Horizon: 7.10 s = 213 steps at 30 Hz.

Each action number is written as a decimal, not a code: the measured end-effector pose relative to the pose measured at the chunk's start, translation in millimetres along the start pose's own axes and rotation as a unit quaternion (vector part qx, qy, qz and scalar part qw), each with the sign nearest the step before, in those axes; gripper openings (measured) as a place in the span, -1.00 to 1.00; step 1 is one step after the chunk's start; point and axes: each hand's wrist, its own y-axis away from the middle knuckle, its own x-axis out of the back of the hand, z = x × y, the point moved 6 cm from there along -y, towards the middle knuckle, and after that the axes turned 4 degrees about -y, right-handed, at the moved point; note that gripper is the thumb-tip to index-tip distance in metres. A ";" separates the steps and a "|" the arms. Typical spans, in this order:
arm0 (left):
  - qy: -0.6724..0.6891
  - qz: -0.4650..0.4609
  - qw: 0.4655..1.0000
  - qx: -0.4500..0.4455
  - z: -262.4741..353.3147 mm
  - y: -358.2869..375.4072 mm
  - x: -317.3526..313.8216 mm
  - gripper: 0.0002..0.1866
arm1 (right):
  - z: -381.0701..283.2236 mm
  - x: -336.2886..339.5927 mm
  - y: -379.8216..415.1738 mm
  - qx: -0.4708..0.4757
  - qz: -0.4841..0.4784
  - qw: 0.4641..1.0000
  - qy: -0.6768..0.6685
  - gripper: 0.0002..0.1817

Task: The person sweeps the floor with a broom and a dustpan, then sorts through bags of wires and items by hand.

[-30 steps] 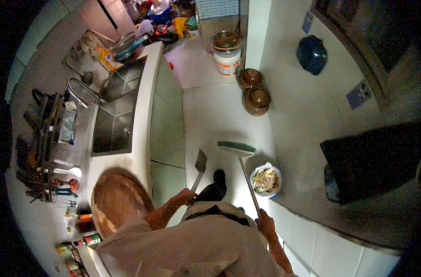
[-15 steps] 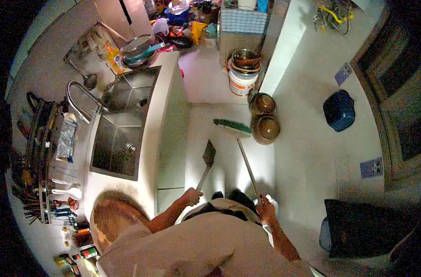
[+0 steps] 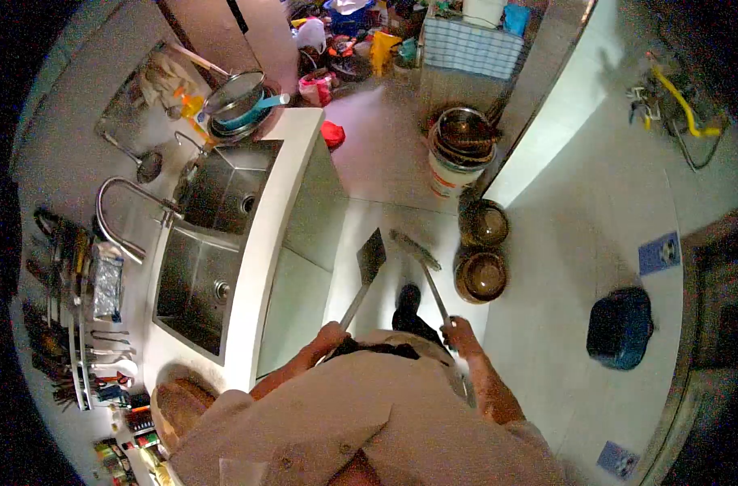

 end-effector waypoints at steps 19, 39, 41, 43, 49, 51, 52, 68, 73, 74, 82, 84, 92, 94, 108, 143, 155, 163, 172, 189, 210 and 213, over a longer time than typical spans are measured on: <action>0.128 0.075 0.988 0.029 184.3 -200.7 232.7 -0.52 | -291.3 -18.5 -250.6 0.002 -0.131 0.967 -0.217 -0.71; 0.359 0.019 0.929 0.090 327.0 -515.9 591.8 -0.72 | -690.8 -65.5 -560.2 -0.067 -0.111 0.988 -0.087 -0.89; 0.344 0.040 0.934 0.091 320.2 -542.3 606.1 -0.73 | -720.7 -75.2 -587.5 -0.070 -0.100 0.991 -0.061 -0.91; 0.368 0.078 0.922 0.091 320.4 -562.1 631.5 -0.71 | -755.5 -88.4 -616.0 -0.077 -0.110 0.988 -0.082 -0.92; 0.331 0.102 0.935 0.076 319.5 -650.7 728.2 -0.76 | -847.8 -123.4 -727.5 -0.078 -0.158 0.977 -0.122 -0.90; 0.416 0.133 0.899 0.032 314.5 -689.7 752.1 -0.81 | -883.7 -137.6 -764.1 -0.071 -0.151 0.979 -0.117 -0.89; 0.412 0.137 0.900 0.035 314.6 -707.8 771.3 -0.81 | -903.8 -142.3 -783.1 -0.069 -0.143 0.982 -0.104 -0.88; 0.399 0.082 0.909 0.082 315.2 -880.5 997.5 -0.84 | -1218.5 -191.2 -1100.4 0.193 -0.002 0.946 0.260 -0.74; 0.390 0.043 0.918 0.057 313.2 -932.2 1086.6 -0.85 | -1360.2 -214.2 -1133.2 0.219 0.043 0.932 0.286 -0.61; 0.387 0.043 0.919 0.059 307.6 -938.2 1101.3 -0.85 | -1380.4 -215.0 -1153.3 0.260 0.031 0.927 0.269 -0.60; 0.328 0.077 0.941 0.026 298.0 -973.5 1183.2 -0.80 | -1569.1 -251.0 -1154.8 0.330 0.094 0.887 0.309 -0.53; 0.313 0.082 0.946 -0.006 299.0 -983.7 1190.4 -0.74 | -1594.9 -253.3 -1167.0 0.328 0.105 0.881 0.325 -0.52; 0.286 0.132 0.948 0.042 282.8 -1009.5 1167.0 -0.61 | -1646.0 -264.9 -1234.4 0.421 0.139 0.811 0.381 -0.50; 0.289 0.125 0.947 0.070 293.6 -1003.3 1175.2 -0.61 | -1636.9 -269.7 -1240.0 0.434 0.101 0.823 0.353 -0.47; 0.287 0.149 0.941 0.103 322.8 -1037.2 1154.9 -0.59 | -1443.7 -173.6 -1238.1 0.367 0.065 0.887 0.274 -0.45; 0.318 0.202 0.919 0.118 350.8 -1005.3 1231.0 -0.70 | -1478.6 -147.9 -1167.1 0.438 0.117 0.885 0.103 -0.42; 0.289 0.125 0.949 0.032 380.6 -1057.7 1275.3 -0.64 | -1461.0 -121.9 -1133.5 0.425 0.192 0.866 0.180 -0.41; 0.315 0.032 0.941 -0.119 489.0 -1155.5 1368.2 -0.78 | -1442.8 -92.7 -1098.5 0.399 0.240 0.863 0.195 -0.42; 0.273 -0.043 0.950 -0.142 573.4 -1311.2 1476.2 -0.86 | -1396.6 -94.2 -1073.9 0.333 0.249 0.889 0.191 -0.38; 0.547 -0.057 0.834 -0.041 548.2 -1434.3 1571.5 -0.88 | -1392.5 -84.3 -1073.1 0.262 0.228 0.923 0.165 -0.39; 0.725 -0.182 0.636 -0.190 564.8 -1472.2 1598.7 -0.60 | -1411.6 -70.3 -1111.0 0.287 0.197 0.918 0.191 -0.42; 0.731 -0.063 0.652 -0.191 550.5 -1466.8 1602.4 -0.66 | -1412.8 -66.4 -1107.6 0.280 0.200 0.919 0.194 -0.41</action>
